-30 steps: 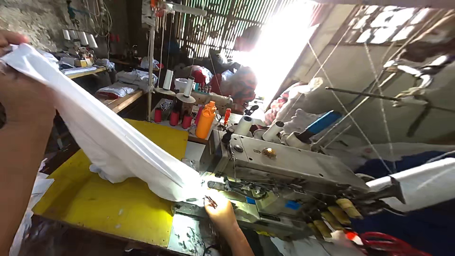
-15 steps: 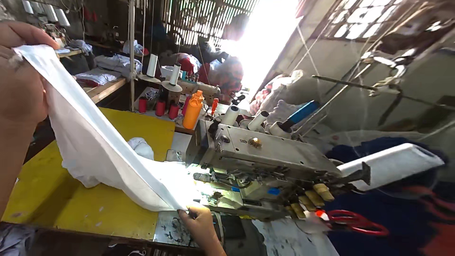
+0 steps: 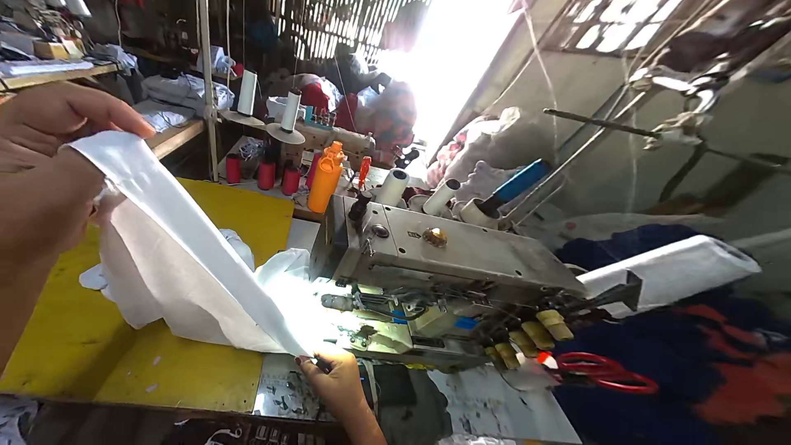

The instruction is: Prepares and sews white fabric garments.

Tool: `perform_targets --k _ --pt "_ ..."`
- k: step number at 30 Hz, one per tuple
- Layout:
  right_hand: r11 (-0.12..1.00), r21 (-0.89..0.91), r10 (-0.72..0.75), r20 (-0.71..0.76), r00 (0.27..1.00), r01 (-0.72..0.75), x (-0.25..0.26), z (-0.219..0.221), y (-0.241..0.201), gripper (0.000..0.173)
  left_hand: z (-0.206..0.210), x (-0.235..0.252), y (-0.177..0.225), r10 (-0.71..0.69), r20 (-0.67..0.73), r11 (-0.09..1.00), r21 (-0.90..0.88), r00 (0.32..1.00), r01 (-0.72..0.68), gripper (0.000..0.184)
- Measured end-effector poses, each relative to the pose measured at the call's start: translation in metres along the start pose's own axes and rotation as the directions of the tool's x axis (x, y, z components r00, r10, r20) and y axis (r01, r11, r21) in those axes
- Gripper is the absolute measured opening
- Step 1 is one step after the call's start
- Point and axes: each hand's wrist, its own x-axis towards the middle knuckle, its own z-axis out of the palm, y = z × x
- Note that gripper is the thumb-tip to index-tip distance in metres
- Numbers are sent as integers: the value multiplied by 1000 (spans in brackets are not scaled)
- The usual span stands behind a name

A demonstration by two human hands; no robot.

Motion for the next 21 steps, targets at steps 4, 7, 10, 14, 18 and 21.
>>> perform_targets --k 4,7,10,14,18,21 --pt "999 19 -41 -26 999 41 0 3 0 17 14 -13 1 3 46 1000 1 999 -3 19" --pt "998 43 -46 -26 999 47 -3 4 -4 16 22 -19 -4 2 172 998 -68 985 10 17" --pt "996 38 -74 -51 996 76 -5 5 -3 16 30 -27 -4 -33 306 992 -107 952 68 17" --pt "996 79 -48 -53 997 52 -6 5 -4 15 33 -34 -6 -42 335 999 -18 941 51 15" --pt "992 118 -30 -12 999 31 -9 3 -11 16 40 -34 -4 -27 376 991 134 926 -25 14" --pt "994 103 -37 -14 999 38 -9 3 -10 18 48 -35 0 -8 446 909 377 895 -180 19"
